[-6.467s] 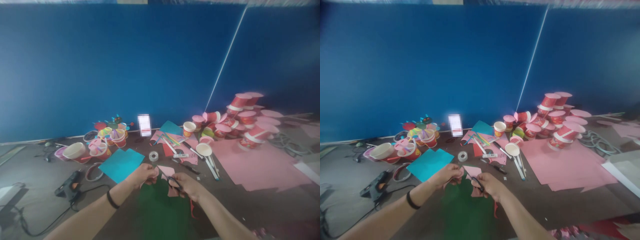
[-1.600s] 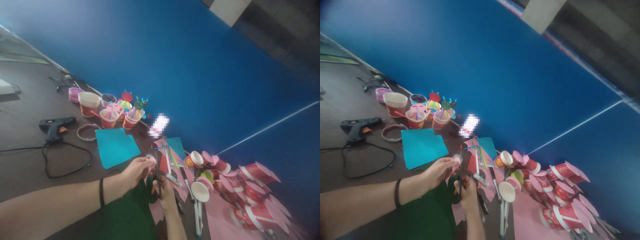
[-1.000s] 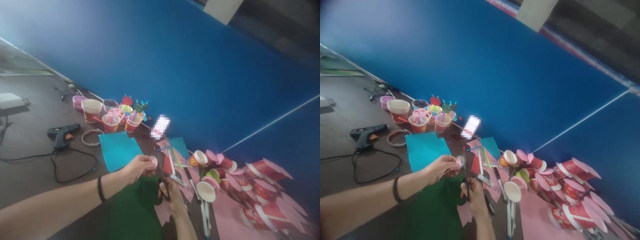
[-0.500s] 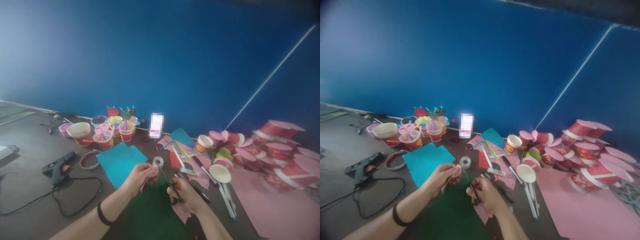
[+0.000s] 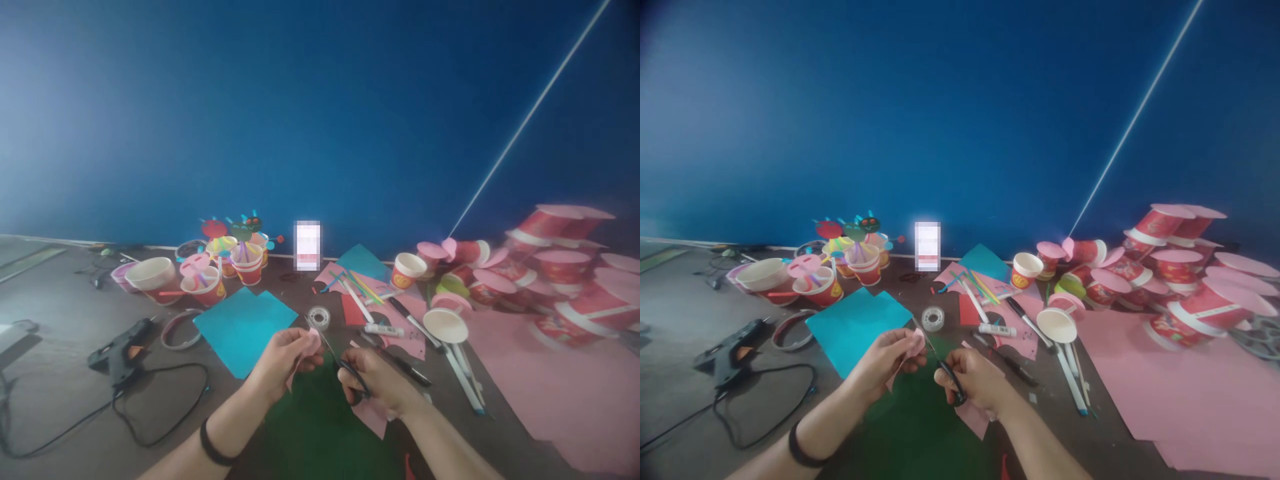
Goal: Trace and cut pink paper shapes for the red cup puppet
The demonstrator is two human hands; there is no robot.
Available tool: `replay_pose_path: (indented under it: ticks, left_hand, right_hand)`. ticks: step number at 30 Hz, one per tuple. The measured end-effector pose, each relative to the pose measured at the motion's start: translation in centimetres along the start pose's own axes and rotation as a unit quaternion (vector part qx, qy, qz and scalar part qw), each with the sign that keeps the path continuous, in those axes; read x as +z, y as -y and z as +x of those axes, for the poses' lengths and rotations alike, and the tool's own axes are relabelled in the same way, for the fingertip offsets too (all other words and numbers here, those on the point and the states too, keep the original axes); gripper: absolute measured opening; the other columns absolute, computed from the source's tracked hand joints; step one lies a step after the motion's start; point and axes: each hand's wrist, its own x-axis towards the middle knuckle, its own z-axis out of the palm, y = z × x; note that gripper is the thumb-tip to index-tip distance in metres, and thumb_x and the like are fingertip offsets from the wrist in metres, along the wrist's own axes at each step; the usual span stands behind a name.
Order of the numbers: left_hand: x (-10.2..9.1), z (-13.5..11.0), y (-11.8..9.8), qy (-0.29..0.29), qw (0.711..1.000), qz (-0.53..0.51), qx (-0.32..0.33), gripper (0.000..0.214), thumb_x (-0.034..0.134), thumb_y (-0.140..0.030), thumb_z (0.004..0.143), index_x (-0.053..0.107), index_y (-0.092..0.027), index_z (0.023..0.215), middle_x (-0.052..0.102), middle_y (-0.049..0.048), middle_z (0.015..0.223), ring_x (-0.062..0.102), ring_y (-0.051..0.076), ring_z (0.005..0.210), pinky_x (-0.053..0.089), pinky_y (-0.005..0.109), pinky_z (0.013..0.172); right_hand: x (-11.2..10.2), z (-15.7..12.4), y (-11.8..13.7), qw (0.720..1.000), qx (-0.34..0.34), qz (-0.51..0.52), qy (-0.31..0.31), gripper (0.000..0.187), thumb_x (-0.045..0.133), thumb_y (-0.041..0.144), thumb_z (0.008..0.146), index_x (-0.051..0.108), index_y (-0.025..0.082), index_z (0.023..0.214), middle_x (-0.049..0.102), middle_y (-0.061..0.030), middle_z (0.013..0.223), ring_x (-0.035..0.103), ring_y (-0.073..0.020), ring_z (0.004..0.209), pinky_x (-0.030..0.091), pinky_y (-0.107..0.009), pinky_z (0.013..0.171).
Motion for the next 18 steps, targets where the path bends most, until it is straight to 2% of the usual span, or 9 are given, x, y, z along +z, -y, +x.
replay_pose_path:
  ticks: [8,18]
  left_hand:
    - [-0.01,0.06,0.03,0.003,1.0,0.004,0.003,0.032,0.063,-0.043,0.071,0.059,-0.012,0.067,0.065,0.0054,0.073,0.06,0.01,0.058,0.042,0.016,0.048]
    - [0.09,-0.01,0.11,-0.003,1.0,-0.003,0.001,0.03,0.065,-0.042,0.07,0.059,-0.012,0.067,0.065,0.0056,0.071,0.059,0.01,0.058,0.043,0.017,0.05]
  right_hand:
    - [-0.08,0.27,-0.84,1.0,0.001,0.012,-0.009,0.031,0.064,0.043,0.071,0.05,0.015,0.073,0.057,0.0023,0.05,0.047,-0.0076,0.045,0.031,-0.019,0.046]
    - [0.01,0.29,-0.64,1.0,-0.004,0.022,-0.004,0.032,0.067,0.042,0.068,0.05,0.015,0.069,0.056,0.0026,0.046,0.045,-0.0072,0.042,0.027,-0.018,0.043]
